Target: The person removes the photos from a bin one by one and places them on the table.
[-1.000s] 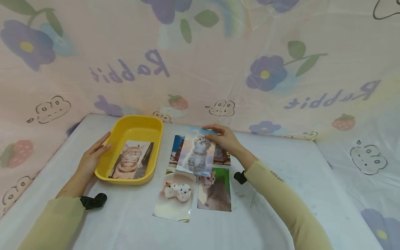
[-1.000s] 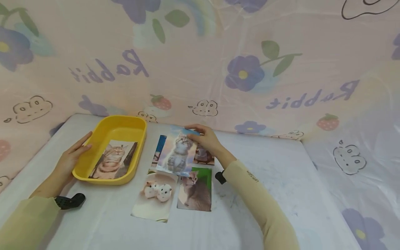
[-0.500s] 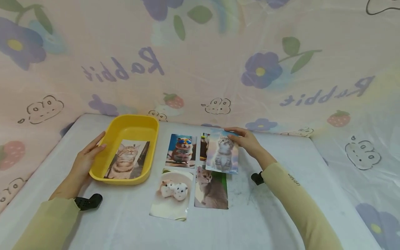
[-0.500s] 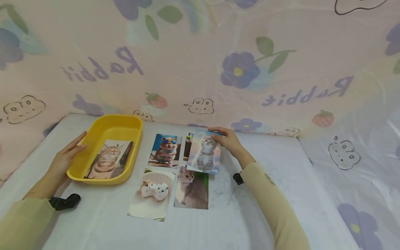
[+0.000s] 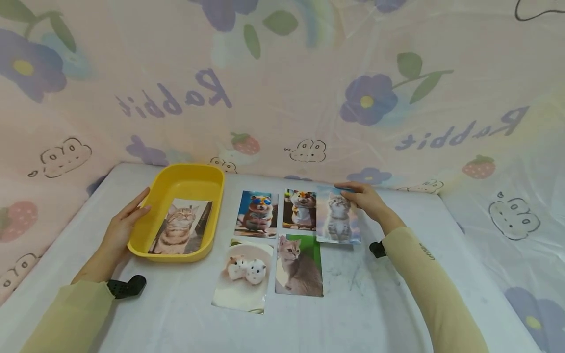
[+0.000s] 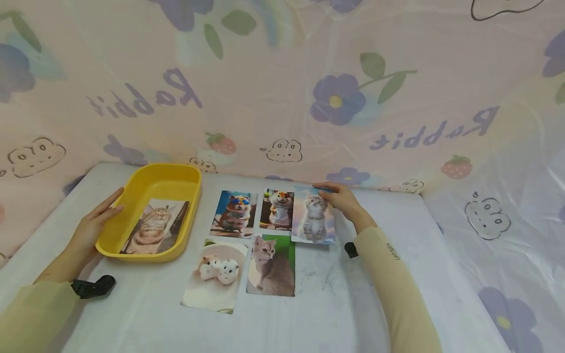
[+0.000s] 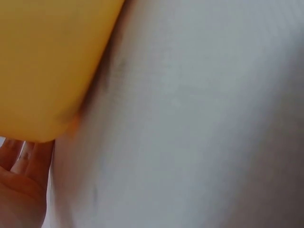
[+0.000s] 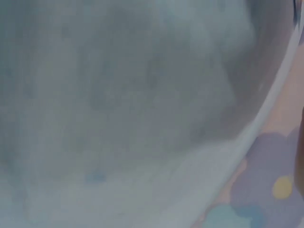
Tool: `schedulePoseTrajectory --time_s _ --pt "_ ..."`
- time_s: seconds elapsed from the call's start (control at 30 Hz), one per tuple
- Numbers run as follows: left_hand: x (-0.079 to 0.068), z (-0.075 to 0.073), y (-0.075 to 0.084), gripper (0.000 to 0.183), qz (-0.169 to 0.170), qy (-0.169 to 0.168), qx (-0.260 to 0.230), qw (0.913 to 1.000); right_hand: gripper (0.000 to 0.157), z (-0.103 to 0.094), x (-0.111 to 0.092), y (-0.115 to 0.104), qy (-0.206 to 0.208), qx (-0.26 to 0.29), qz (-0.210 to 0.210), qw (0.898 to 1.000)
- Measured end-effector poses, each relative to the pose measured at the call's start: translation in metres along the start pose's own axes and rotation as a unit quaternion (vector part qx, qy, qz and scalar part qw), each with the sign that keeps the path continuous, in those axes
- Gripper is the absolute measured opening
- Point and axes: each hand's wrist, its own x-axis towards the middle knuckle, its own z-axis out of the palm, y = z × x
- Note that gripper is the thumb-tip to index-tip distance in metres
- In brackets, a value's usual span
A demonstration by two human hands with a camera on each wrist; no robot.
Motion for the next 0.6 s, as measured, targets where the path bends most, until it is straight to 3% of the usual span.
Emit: schedulePoseTrajectory --time_s 0.23,0.6 --pt "0.000 0.000 -0.003 0.056 -0.008 0.007 -0.007 0.9999 0.040 -0.011 0.004 0.015 -0.011 -0.033 0.010 0.999" --pt "0.001 0.002 -0.001 0.056 -0.007 0.014 -0.003 0.9999 0.039 -0.011 0.010 0.021 -0.016 -0.052 0.030 0.998"
